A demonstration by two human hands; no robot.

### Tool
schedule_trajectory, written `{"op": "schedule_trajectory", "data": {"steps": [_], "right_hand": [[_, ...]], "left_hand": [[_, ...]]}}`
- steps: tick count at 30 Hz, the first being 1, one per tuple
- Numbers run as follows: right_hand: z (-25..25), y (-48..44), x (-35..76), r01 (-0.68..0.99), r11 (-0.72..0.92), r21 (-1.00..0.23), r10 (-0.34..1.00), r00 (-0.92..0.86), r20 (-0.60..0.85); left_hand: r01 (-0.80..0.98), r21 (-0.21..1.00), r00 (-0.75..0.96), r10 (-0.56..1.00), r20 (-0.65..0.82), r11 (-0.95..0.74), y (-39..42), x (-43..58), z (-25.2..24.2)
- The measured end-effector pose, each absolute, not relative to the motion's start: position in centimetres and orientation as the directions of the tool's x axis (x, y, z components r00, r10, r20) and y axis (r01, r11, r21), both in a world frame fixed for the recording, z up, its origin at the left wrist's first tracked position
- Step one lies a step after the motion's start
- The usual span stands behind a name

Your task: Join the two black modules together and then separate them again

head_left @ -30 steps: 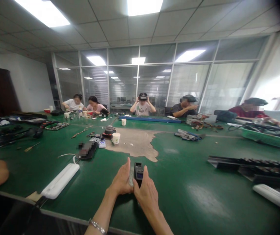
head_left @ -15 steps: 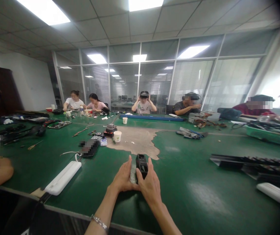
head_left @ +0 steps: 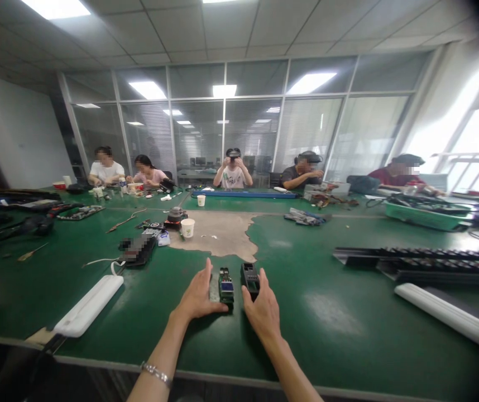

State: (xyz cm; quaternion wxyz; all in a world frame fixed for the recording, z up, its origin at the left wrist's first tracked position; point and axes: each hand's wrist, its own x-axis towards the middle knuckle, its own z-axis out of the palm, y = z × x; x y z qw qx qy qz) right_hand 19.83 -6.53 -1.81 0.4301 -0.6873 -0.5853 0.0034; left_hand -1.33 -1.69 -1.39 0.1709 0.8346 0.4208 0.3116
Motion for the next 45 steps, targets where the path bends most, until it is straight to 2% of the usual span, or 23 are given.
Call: {"op": "schedule_trajectory", "data": {"steps": [5, 12, 21, 27, 33, 45], "right_hand": [[-2.3, -6.3, 19.7, 0.815, 0.024, -0.579, 0.832, 0.305, 0.463], [-2.6, -6.4, 19.9, 0.841, 0.078, -0.536, 0.76, 0.297, 0.578], [-2.8, -6.6, 20.1, 0.826, 0.04, -0.563, 0.823, 0.292, 0.488], [-0.4, -7.0, 19.0, 0.75, 0.122, -0.65, 0.778, 0.334, 0.532], [2.0, -7.1, 16.0, 0.729, 0.254, -0.635, 0.781, 0.233, 0.58], [0.4, -6.9, 13.5, 0.8, 0.186, -0.571, 0.841, 0.171, 0.514]], "left_hand": [[0.598, 0.544, 0.45, 0.808, 0.379, -0.588, -1.7, -1.2, -1.4], [0.595, 0.549, 0.447, 0.809, 0.381, -0.587, -1.7, -1.3, -1.6], [0.594, 0.545, 0.448, 0.807, 0.386, -0.591, -1.7, -1.3, -1.6], [0.6, 0.554, 0.447, 0.817, 0.365, -0.576, -1.7, -1.3, -1.3], [0.579, 0.578, 0.447, 0.817, 0.364, -0.575, -1.5, -1.3, -1.4], [0.552, 0.542, 0.458, 0.774, 0.438, -0.634, -1.2, -1.2, -1.9]]}}
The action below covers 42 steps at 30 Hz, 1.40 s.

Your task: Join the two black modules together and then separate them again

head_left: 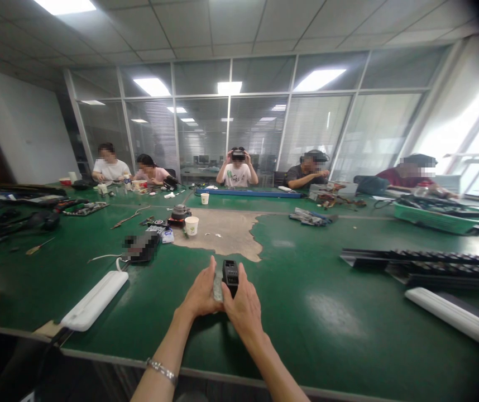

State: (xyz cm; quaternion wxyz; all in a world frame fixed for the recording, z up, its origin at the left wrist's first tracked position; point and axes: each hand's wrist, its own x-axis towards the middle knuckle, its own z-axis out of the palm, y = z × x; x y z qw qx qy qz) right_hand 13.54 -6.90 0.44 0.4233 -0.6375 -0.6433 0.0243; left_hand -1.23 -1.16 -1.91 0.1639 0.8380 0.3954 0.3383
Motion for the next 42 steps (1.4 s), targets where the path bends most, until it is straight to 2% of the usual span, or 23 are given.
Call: {"op": "schedule_trajectory", "data": {"steps": [6, 13, 20, 24, 28, 31, 34, 42], "right_hand": [[-0.6, -7.4, 13.5, 0.831, 0.168, -0.53, 0.853, 0.146, 0.501], [-2.1, -7.2, 13.6, 0.84, 0.245, -0.484, 0.79, 0.116, 0.602], [-1.4, -7.1, 13.6, 0.827, 0.234, -0.511, 0.82, 0.114, 0.561], [-0.1, -7.1, 13.5, 0.788, 0.217, -0.576, 0.832, 0.159, 0.532], [1.8, -7.2, 14.2, 0.716, 0.272, -0.642, 0.785, 0.221, 0.579], [2.5, -7.1, 15.8, 0.724, 0.293, -0.625, 0.732, 0.251, 0.634], [1.6, -7.1, 17.9, 0.77, 0.227, -0.596, 0.73, 0.27, 0.628], [-2.2, -7.0, 20.5, 0.775, 0.063, -0.629, 0.806, 0.332, 0.49]], "left_hand": [[0.55, 0.506, 0.47, 0.747, 0.47, -0.665, -1.2, -1.3, -2.0], [0.556, 0.495, 0.48, 0.744, 0.465, -0.668, -1.1, -1.3, -2.2], [0.56, 0.489, 0.482, 0.743, 0.464, -0.669, -1.2, -1.2, -2.0], [0.55, 0.521, 0.486, 0.757, 0.436, -0.653, -1.2, -1.2, -1.9], [0.565, 0.55, 0.466, 0.788, 0.403, -0.615, -1.2, -1.3, -1.6], [0.579, 0.559, 0.452, 0.804, 0.386, -0.594, -1.4, -1.3, -1.4], [0.583, 0.561, 0.448, 0.808, 0.382, -0.588, -1.6, -1.3, -1.3], [0.577, 0.563, 0.446, 0.806, 0.389, -0.591, -1.6, -1.3, -1.5]]}}
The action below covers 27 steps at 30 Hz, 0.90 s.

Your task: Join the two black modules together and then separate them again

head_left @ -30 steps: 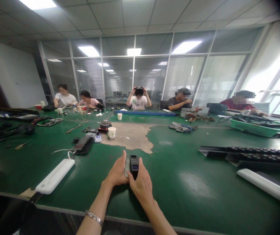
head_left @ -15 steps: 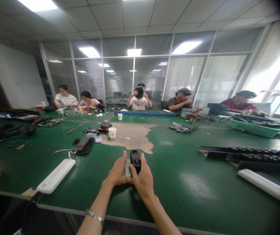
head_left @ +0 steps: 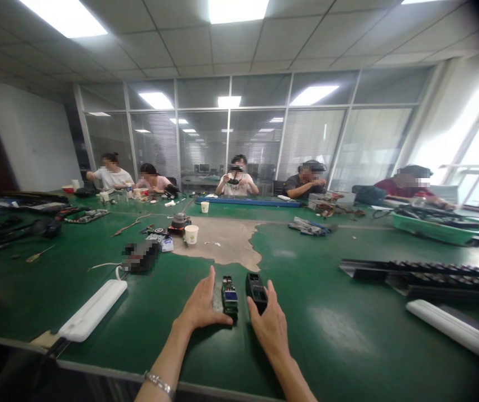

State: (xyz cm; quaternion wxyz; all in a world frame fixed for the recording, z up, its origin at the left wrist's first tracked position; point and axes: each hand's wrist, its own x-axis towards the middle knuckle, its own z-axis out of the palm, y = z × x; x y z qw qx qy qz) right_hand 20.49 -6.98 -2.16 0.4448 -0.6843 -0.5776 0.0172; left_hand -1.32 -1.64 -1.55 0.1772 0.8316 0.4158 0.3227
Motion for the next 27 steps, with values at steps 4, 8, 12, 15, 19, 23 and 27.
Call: {"op": "schedule_trajectory", "data": {"steps": [4, 8, 12, 15, 19, 23, 27], "right_hand": [[-2.5, -6.9, 20.4, 0.856, 0.017, -0.517, 0.818, 0.286, 0.499], [-2.6, -6.8, 20.2, 0.905, 0.014, -0.425, 0.777, 0.258, 0.574], [-2.3, -6.9, 19.9, 0.89, -0.012, -0.456, 0.825, 0.267, 0.498], [-1.1, -7.1, 19.4, 0.844, 0.024, -0.535, 0.811, 0.296, 0.504], [1.6, -7.5, 17.9, 0.794, 0.124, -0.595, 0.758, 0.312, 0.573], [3.5, -7.6, 15.8, 0.773, 0.213, -0.598, 0.783, 0.231, 0.577], [3.1, -7.3, 14.3, 0.786, 0.227, -0.574, 0.832, 0.15, 0.534]], "left_hand": [[0.581, 0.565, 0.436, 0.81, 0.392, -0.586, -1.6, -1.4, -1.6], [0.578, 0.57, 0.439, 0.811, 0.386, -0.584, -1.6, -1.5, -1.8], [0.574, 0.573, 0.43, 0.81, 0.398, -0.585, -1.4, -1.5, -1.9], [0.57, 0.579, 0.43, 0.812, 0.394, -0.583, -1.3, -1.5, -1.9], [0.566, 0.575, 0.442, 0.806, 0.393, -0.591, -1.3, -1.6, -1.8], [0.565, 0.569, 0.44, 0.801, 0.405, -0.598, -1.2, -1.5, -2.1], [0.539, 0.542, 0.444, 0.765, 0.468, -0.644, -0.9, -1.4, -2.8]]}}
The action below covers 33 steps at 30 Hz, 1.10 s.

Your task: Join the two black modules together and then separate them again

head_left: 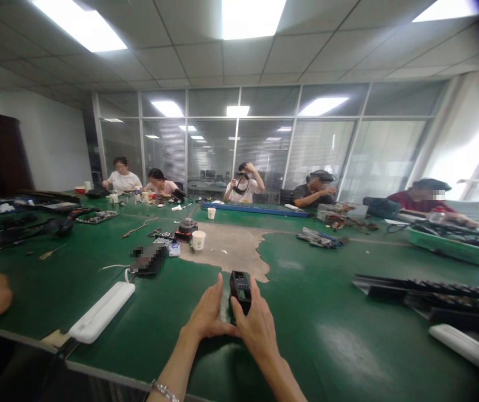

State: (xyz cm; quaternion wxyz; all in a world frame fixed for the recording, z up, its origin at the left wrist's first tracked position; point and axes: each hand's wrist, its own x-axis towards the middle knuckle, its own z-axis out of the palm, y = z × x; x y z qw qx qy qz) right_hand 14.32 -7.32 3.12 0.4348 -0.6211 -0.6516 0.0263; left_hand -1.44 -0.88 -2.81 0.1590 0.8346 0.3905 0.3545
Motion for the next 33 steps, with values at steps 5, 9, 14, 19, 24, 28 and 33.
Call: {"op": "schedule_trajectory", "data": {"steps": [5, 9, 14, 19, 24, 28, 33], "right_hand": [[1.8, -6.8, 13.7, 0.85, 0.193, -0.489, 0.838, 0.116, 0.533], [1.2, -6.6, 13.8, 0.877, 0.17, -0.449, 0.833, 0.115, 0.541], [0.2, -6.8, 13.7, 0.886, 0.125, -0.446, 0.877, 0.111, 0.467], [-0.6, -7.2, 13.6, 0.911, 0.091, -0.401, 0.893, 0.103, 0.438], [0.0, -7.2, 13.5, 0.895, 0.101, -0.434, 0.883, 0.12, 0.453], [0.3, -7.1, 13.3, 0.872, 0.107, -0.478, 0.9, 0.119, 0.419], [1.5, -6.8, 13.6, 0.802, 0.127, -0.584, 0.892, 0.166, 0.421]], "left_hand": [[0.519, 0.507, 0.451, 0.724, 0.522, -0.688, -0.5, -1.5, -3.4], [0.531, 0.507, 0.458, 0.734, 0.502, -0.679, -0.6, -1.5, -3.2], [0.533, 0.478, 0.46, 0.713, 0.529, -0.698, -0.5, -1.4, -3.2], [0.532, 0.465, 0.464, 0.703, 0.54, -0.708, -0.5, -1.3, -3.3], [0.529, 0.463, 0.476, 0.7, 0.532, -0.711, -0.8, -1.3, -2.7], [0.533, 0.466, 0.484, 0.706, 0.517, -0.707, -1.0, -1.2, -2.4], [0.538, 0.502, 0.475, 0.735, 0.483, -0.677, -0.9, -1.4, -2.3]]}}
